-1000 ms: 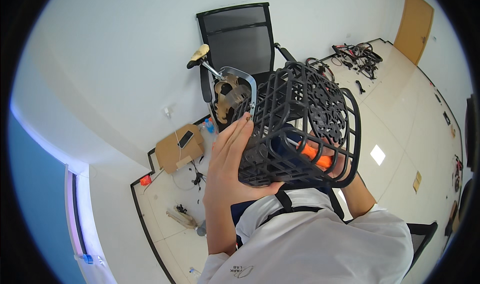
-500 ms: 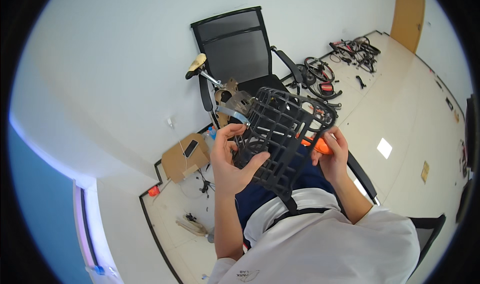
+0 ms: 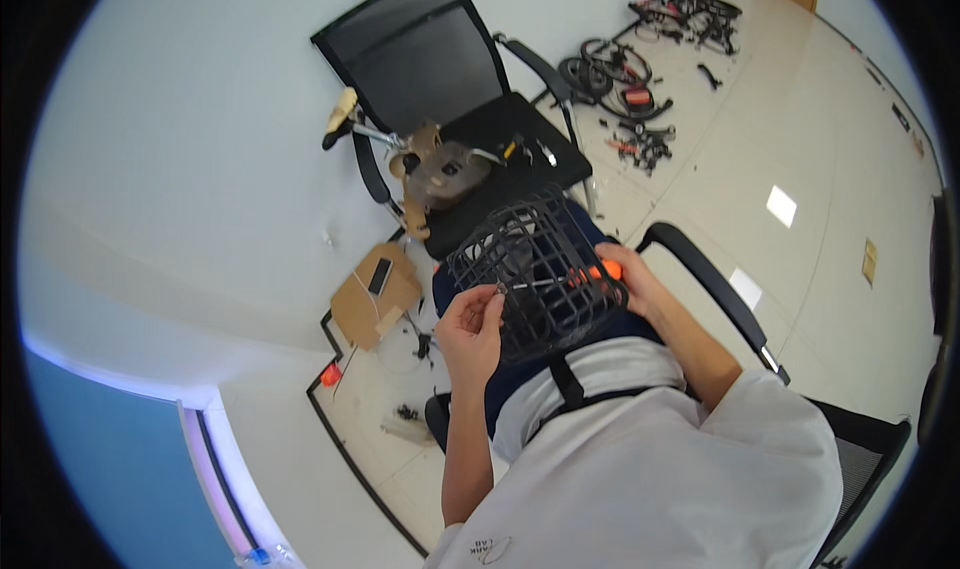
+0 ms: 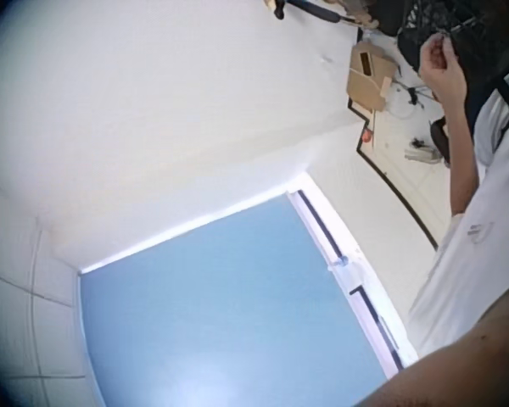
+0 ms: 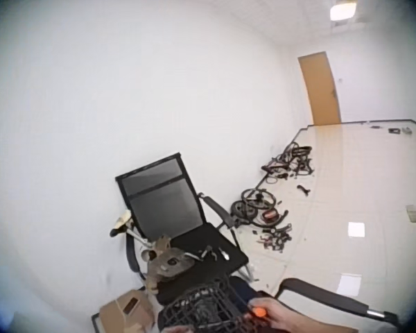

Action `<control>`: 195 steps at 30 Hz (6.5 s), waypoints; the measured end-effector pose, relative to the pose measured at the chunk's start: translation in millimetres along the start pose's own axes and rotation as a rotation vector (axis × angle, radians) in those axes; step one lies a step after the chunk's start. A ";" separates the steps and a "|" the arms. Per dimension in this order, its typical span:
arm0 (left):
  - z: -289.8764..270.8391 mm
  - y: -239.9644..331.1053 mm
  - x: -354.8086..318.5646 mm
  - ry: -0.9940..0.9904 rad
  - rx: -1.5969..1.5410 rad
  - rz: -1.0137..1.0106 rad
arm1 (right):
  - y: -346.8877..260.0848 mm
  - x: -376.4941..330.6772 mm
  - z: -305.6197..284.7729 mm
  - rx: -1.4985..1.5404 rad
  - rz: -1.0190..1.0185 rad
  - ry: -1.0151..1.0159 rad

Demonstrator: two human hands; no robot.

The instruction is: The person sits on a chair and uses an orange screwdriver to tighten screws on a black bicycle basket. They rotate the basket to access different sides and continue fastening the metal bracket to the basket frame.

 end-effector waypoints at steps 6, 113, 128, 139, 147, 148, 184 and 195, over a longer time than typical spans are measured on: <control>-16.0 -13.7 -23.9 0.071 0.044 0.044 | 2.4 -7.8 14.0 -0.069 0.155 -0.176; -39.1 -49.1 -32.1 -0.019 0.352 0.477 | 46.2 -28.9 58.3 0.008 0.254 -0.188; -35.1 -7.8 -49.6 0.104 0.468 0.494 | 48.3 -32.7 65.3 0.159 0.341 -0.439; -46.4 -67.1 -16.0 0.143 0.157 0.045 | 45.5 -29.3 15.6 0.402 0.442 -0.503; -43.7 -44.2 4.7 0.311 0.284 0.072 | 34.3 -43.9 28.5 0.054 0.340 -0.417; -48.7 -33.5 7.0 0.342 0.317 0.112 | 31.6 -46.0 31.8 -0.044 0.300 -0.371; -27.9 -111.6 44.9 0.124 0.081 -0.100 | -11.9 33.0 148.2 -1.760 -0.670 -0.566; -26.3 -113.3 53.0 0.101 0.097 -0.080 | -24.9 16.6 145.0 -1.524 -0.494 -0.594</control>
Point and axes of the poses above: each hand's wrist, its own x-axis towards the middle knuckle, its own z-axis out of the palm, y = z × x, the point moved 5 cm from there along x, towards the middle knuckle, and after that the axes turned 12 degrees about x, right-handed, at the moved point
